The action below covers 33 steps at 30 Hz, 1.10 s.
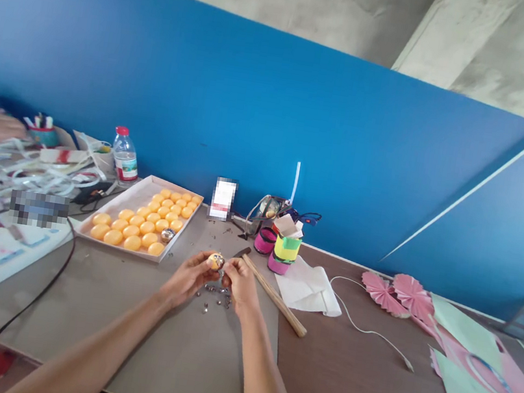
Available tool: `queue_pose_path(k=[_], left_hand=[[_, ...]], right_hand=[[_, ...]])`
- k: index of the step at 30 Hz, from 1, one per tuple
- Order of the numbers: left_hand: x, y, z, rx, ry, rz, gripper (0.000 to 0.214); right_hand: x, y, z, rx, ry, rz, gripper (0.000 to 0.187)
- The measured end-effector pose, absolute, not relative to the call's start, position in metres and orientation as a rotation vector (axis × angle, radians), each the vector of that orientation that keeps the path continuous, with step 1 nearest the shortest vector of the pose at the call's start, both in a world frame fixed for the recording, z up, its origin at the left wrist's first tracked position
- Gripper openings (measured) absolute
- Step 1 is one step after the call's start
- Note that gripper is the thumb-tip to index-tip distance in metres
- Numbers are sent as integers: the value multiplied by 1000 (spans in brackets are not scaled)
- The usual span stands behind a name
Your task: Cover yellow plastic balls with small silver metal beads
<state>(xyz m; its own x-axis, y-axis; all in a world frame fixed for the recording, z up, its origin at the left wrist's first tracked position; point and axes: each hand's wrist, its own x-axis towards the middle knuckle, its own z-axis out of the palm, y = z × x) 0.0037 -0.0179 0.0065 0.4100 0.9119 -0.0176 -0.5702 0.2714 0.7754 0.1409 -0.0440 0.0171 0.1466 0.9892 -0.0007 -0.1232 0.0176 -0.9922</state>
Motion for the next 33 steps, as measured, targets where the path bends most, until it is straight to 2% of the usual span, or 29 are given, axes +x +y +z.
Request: queue_pose_path(k=[2, 7, 10, 12, 16, 23, 28, 33], left_hand=[[-3, -12, 9, 689, 471, 1084, 24], [-18, 2, 8, 509, 403, 1211, 14], [-19, 3, 7, 476, 397, 1221, 14], [-17, 2, 6, 468, 394, 1207, 13], [-14, -1, 5, 470, 394, 1166, 11], [-13, -1, 1, 428, 378, 1103, 15], [-13, 0, 1, 352, 393, 1108, 22], [-12, -1, 3, 321, 408, 1112, 26]], right_hand=[[152, -41, 14, -1213, -1013, 1038, 21], [179, -36, 0, -1702, -1227, 255, 15], [185, -38, -9, -2032, -1350, -123, 27], [186, -40, -13, -2208, -1421, -185, 35], [191, -39, -16, -2392, -1498, -95, 30], [198, -39, -17, -2204, -1559, -257, 27], [188, -42, -4, -1636, -1468, -531, 31], [166, -49, 5, -1385, -1664, -370, 31]])
